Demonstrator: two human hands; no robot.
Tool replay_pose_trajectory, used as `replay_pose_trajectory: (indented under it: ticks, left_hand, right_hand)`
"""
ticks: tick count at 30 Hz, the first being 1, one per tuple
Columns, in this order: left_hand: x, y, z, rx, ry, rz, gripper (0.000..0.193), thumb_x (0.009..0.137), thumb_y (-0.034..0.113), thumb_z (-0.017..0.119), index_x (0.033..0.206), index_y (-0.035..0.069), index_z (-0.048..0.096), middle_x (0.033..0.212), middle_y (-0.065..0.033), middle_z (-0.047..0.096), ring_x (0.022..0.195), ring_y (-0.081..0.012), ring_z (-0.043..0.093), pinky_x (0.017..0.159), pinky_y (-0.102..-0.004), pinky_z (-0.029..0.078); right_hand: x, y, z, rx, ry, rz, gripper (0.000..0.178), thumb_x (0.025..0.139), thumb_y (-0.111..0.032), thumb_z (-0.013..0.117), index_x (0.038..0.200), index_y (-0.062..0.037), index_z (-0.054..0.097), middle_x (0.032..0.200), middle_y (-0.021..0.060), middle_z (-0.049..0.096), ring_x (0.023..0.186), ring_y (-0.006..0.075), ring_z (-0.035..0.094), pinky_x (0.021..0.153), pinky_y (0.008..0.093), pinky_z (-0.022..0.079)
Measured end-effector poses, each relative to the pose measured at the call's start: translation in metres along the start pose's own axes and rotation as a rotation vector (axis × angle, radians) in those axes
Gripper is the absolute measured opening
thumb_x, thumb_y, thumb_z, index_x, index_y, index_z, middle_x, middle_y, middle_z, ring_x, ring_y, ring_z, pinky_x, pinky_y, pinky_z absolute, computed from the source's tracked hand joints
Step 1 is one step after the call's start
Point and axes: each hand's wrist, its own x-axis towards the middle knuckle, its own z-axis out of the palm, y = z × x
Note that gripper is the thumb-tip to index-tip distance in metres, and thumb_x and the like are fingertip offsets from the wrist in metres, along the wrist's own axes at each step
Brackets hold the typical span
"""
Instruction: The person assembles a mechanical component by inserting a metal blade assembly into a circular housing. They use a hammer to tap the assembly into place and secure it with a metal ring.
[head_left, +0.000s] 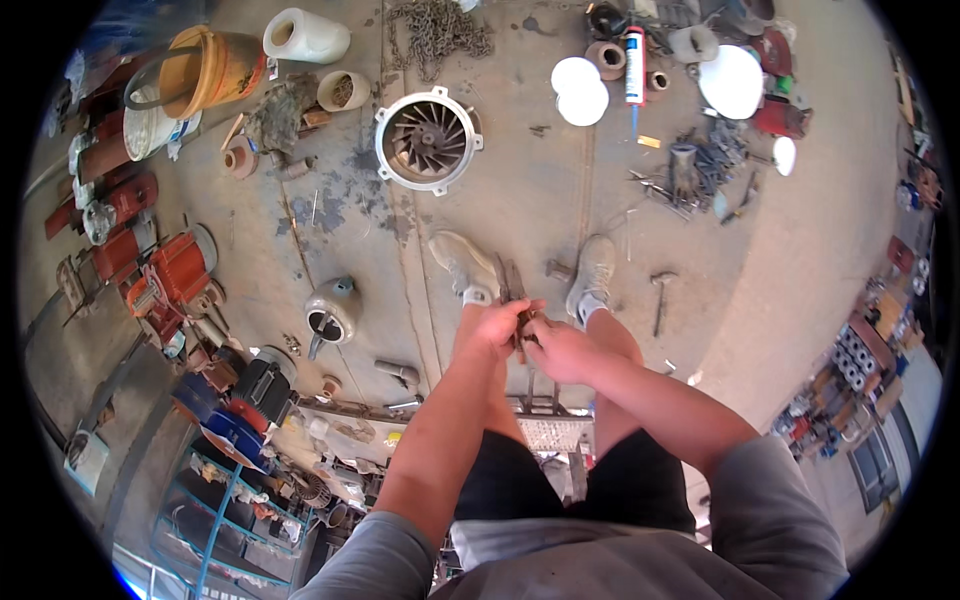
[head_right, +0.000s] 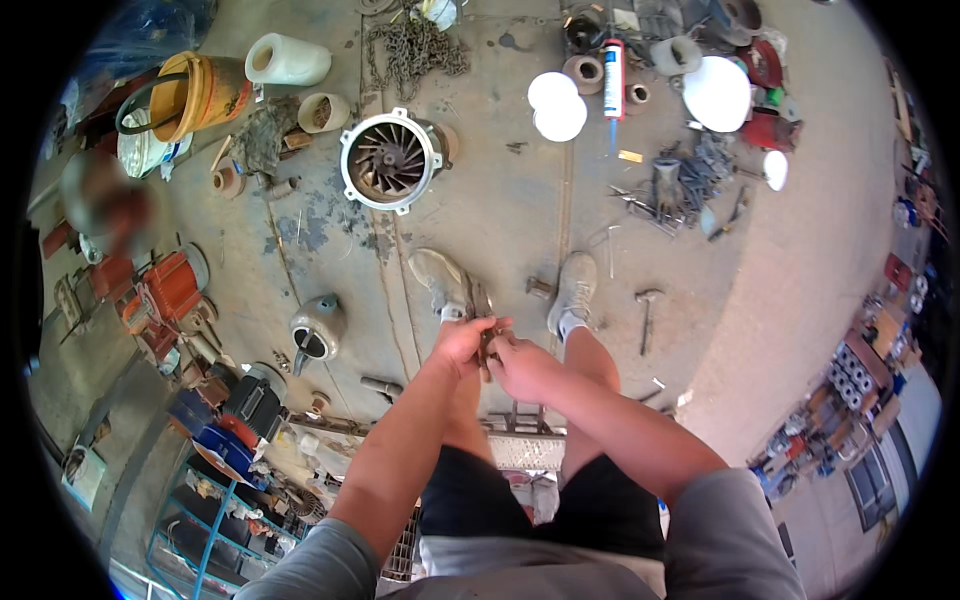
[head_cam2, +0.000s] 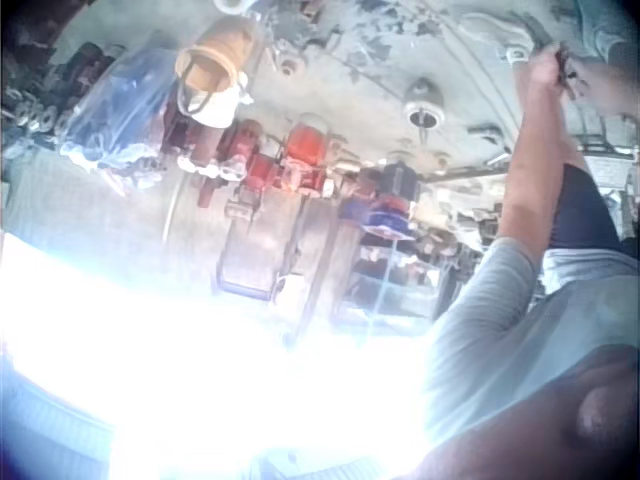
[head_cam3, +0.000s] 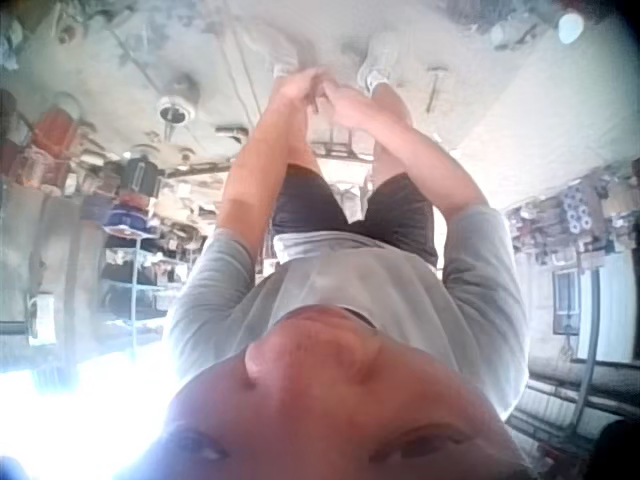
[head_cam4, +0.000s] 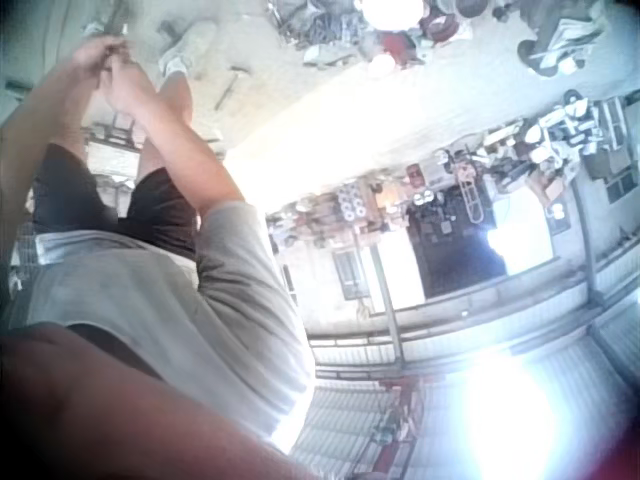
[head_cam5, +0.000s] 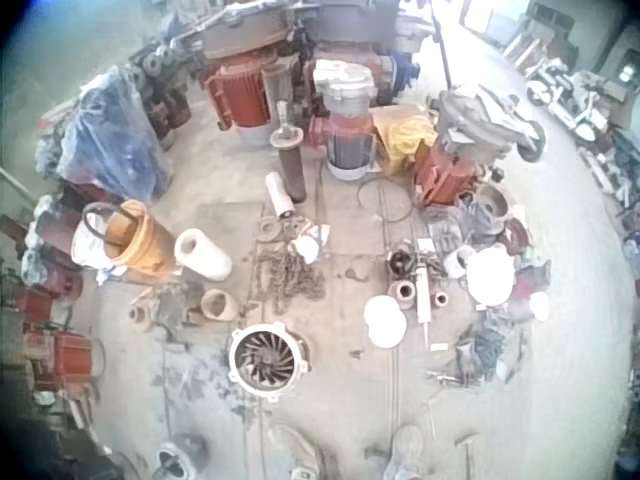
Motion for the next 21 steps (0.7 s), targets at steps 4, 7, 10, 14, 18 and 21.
replay_pose_trajectory:
  ticks: [4,7,10,14,18,21]
  left_hand:
    - [0.096,-0.001,-0.031,0.642,0.343,0.042,0.035,0.101,0.020,0.061,0.124,-0.002,0.046,0.108,-0.0191,0.067,0.104,-0.0331,0.067,0.088,-0.0466,0.056]
    - [0.184,-0.011,-0.068,1.329,0.897,0.341,0.040,0.100,0.023,0.061,0.126,0.000,0.041,0.120,-0.0212,0.061,0.119,-0.0383,0.060,0.098,-0.0548,0.049]
    - [0.243,0.007,-0.092,1.529,1.058,0.458,0.045,0.099,0.027,0.063,0.129,0.002,0.039,0.127,-0.0201,0.056,0.118,-0.0407,0.057,0.096,-0.0555,0.049]
    - [0.303,0.029,-0.109,1.672,1.096,0.776,0.052,0.097,0.033,0.066,0.133,0.003,0.042,0.122,-0.0197,0.057,0.113,-0.0407,0.059,0.092,-0.0540,0.050]
    - [0.338,0.031,-0.168,1.696,1.287,0.974,0.058,0.093,0.039,0.070,0.132,0.002,0.049,0.117,-0.0205,0.058,0.104,-0.0409,0.062,0.085,-0.0535,0.052]
    - [0.311,0.021,-0.103,1.740,0.988,1.109,0.080,0.080,0.036,0.085,0.139,0.001,0.045,0.125,-0.0199,0.056,0.116,-0.0382,0.056,0.096,-0.0511,0.048]
  right_hand:
    - [0.002,0.097,-0.018,0.204,0.115,0.166,0.025,0.103,-0.025,0.059,0.121,-0.0079,0.062,0.108,0.0204,0.072,0.096,0.0366,0.072,0.082,0.0456,0.058]
    - [0.002,0.273,0.002,0.444,0.389,0.384,0.021,0.102,-0.022,0.064,0.119,-0.0086,0.064,0.104,0.0132,0.073,0.096,0.0251,0.072,0.087,0.0380,0.057]
    - [-0.037,0.495,0.034,0.349,0.668,0.633,0.041,0.101,-0.031,0.063,0.131,-0.0023,0.059,0.121,0.0144,0.068,0.111,0.0281,0.065,0.100,0.0395,0.050]
    - [-0.136,0.709,0.113,-0.007,0.631,1.255,0.065,0.093,-0.031,0.068,0.146,0.0028,0.050,0.139,0.0234,0.062,0.129,0.0352,0.061,0.109,0.0418,0.047]
    - [-0.111,0.800,0.152,-0.007,0.582,1.294,0.064,0.093,-0.019,0.062,0.151,-0.0024,0.041,0.131,0.0235,0.064,0.122,0.0347,0.063,0.105,0.0429,0.049]
    - [-0.142,0.811,0.180,0.137,0.738,1.241,0.069,0.091,-0.008,0.059,0.154,-0.0053,0.033,0.121,0.0259,0.066,0.112,0.0347,0.066,0.100,0.0442,0.052]
